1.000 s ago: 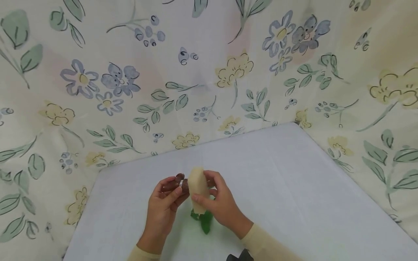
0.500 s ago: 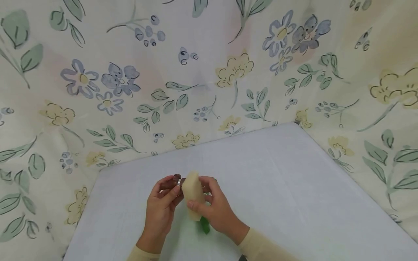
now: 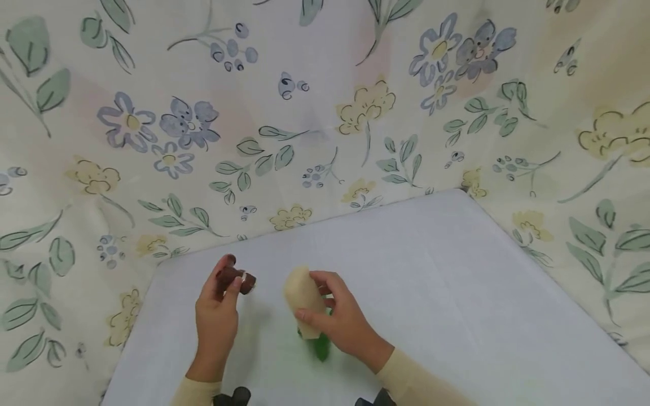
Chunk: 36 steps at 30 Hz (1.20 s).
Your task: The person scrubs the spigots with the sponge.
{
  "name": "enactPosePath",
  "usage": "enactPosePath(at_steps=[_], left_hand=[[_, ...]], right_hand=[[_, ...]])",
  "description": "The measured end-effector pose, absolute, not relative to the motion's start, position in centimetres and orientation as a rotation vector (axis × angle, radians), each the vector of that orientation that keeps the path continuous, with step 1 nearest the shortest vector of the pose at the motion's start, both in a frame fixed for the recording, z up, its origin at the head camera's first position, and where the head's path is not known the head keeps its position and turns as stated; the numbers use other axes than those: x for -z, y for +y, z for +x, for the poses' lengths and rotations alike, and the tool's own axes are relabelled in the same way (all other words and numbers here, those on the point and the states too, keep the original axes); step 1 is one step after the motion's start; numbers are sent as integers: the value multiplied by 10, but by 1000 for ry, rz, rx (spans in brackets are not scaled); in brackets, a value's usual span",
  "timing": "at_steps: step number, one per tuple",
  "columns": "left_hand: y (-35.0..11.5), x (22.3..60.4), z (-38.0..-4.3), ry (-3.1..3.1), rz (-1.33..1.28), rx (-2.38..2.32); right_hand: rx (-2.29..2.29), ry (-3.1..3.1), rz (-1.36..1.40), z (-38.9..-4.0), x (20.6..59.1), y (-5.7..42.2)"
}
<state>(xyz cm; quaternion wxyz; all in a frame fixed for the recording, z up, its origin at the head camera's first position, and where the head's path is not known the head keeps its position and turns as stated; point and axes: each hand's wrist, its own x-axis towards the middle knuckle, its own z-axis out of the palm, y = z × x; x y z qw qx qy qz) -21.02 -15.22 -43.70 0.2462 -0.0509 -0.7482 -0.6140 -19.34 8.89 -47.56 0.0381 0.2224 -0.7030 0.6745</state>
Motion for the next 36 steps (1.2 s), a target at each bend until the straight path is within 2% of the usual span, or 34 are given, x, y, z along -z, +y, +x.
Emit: enactPosePath(at_steps=[8,16,24,36], left_hand=[[-232,479,-240,-2179,-65,1245],[-284,511,-245,-2472,-97,781],[-312,537,-245,-2853,-123,565],[-315,540,-248,-2943,-162,465]], right_hand=[[-2053,-2163,642,-191,454,107],[-2034,-2204,610,-188,442,115],[-2047,-2225,563,-186,443,116],[-2033,-2221,585,-187,445,116]])
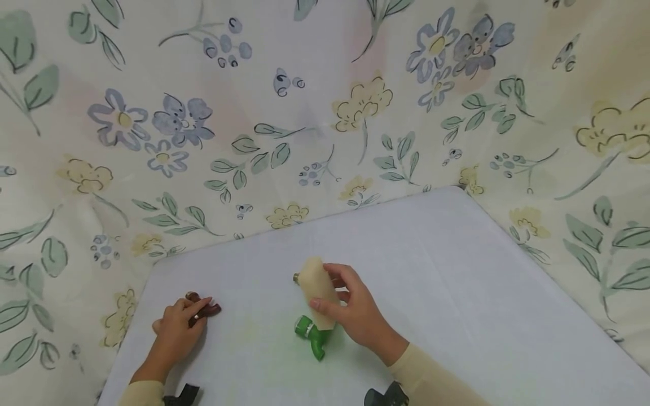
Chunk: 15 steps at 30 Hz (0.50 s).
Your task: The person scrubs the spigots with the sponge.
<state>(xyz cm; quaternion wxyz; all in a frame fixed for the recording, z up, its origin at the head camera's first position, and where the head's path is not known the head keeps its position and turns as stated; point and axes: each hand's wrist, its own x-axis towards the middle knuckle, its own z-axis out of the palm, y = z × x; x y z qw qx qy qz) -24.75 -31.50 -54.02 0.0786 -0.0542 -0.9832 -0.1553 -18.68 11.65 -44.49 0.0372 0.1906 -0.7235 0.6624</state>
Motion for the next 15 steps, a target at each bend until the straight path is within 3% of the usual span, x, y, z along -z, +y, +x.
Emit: enactPosePath(at_steps=[6,15], left_hand=[[-314,529,-245,-2864,-178,474],[-260,466,-245,-2576,-465,913]], right_hand=[[-2008,-2209,601,-187,443,120],[-1961,-2201,595,-187,438,125]])
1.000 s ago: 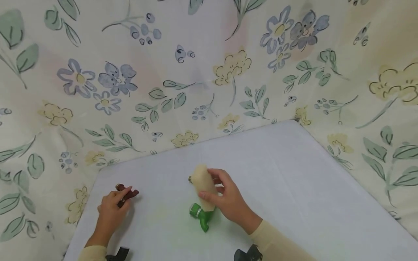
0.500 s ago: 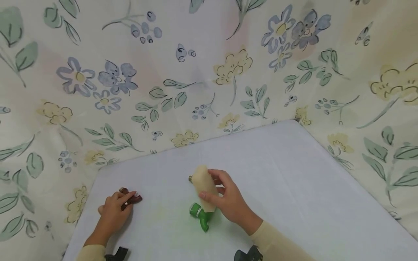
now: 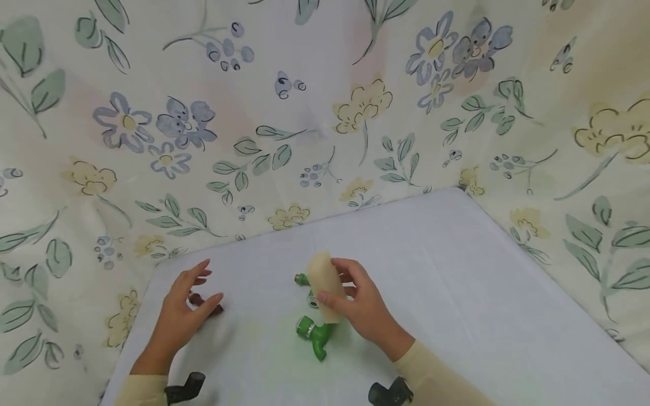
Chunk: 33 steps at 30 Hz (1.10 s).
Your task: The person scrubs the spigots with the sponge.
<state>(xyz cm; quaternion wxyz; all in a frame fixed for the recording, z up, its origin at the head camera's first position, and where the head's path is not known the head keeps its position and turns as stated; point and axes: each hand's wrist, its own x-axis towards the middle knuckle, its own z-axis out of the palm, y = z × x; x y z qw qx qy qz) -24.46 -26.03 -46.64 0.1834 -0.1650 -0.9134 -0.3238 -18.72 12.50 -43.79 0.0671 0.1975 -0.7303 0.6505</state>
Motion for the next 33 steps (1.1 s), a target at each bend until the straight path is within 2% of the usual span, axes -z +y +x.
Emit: enactPosePath(at_steps=[6,10,19,25,33], left_hand=[[-208,431,-238,-2452,-712,1163],[-174,431,-237,-2422,-882,1229],[-128,491,-238,-2648,-1106,1425],[-122,524,-238,-2674,-1172,1654],[-125,549,-241,-2710,-1194,1692]], right_hand=[[-1948,-2205,582,-187,434,126],[-1953,-2177,580,-187,431,129],[-1971,-2180,552,-186,431,131],[-1977,-2167,560,-187,434,133],[-1975,-2181,541,-188,437,135]])
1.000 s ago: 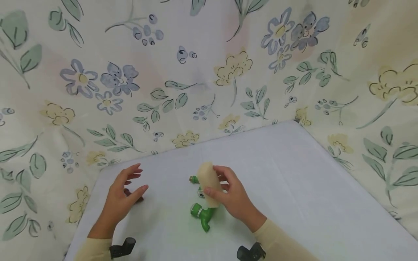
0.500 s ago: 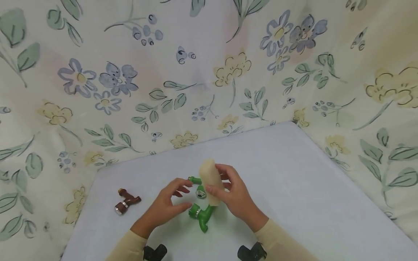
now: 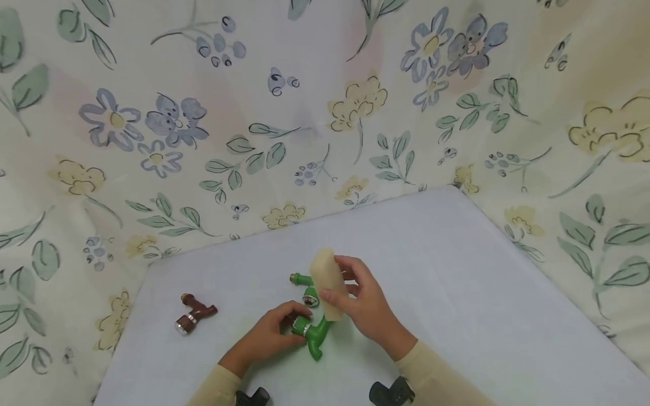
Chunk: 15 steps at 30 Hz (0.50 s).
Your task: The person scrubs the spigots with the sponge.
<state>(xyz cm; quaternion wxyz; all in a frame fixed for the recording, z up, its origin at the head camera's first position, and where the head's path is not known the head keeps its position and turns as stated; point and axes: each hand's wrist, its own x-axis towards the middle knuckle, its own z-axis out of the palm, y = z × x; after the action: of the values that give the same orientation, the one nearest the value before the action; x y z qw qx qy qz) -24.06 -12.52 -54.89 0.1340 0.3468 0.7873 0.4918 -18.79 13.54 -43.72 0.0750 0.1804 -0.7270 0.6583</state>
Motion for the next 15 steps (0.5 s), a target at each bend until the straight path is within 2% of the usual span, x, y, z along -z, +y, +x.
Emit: enactPosePath(at_steps=[7,15], left_hand=[[-119,518,-228,2284,963,-1453],[-120,527,-236,2356,1048,-1463]], right_hand=[[-1975,-2191,542,-189,440,134],[-1962,-2179,567,-188,439,132]])
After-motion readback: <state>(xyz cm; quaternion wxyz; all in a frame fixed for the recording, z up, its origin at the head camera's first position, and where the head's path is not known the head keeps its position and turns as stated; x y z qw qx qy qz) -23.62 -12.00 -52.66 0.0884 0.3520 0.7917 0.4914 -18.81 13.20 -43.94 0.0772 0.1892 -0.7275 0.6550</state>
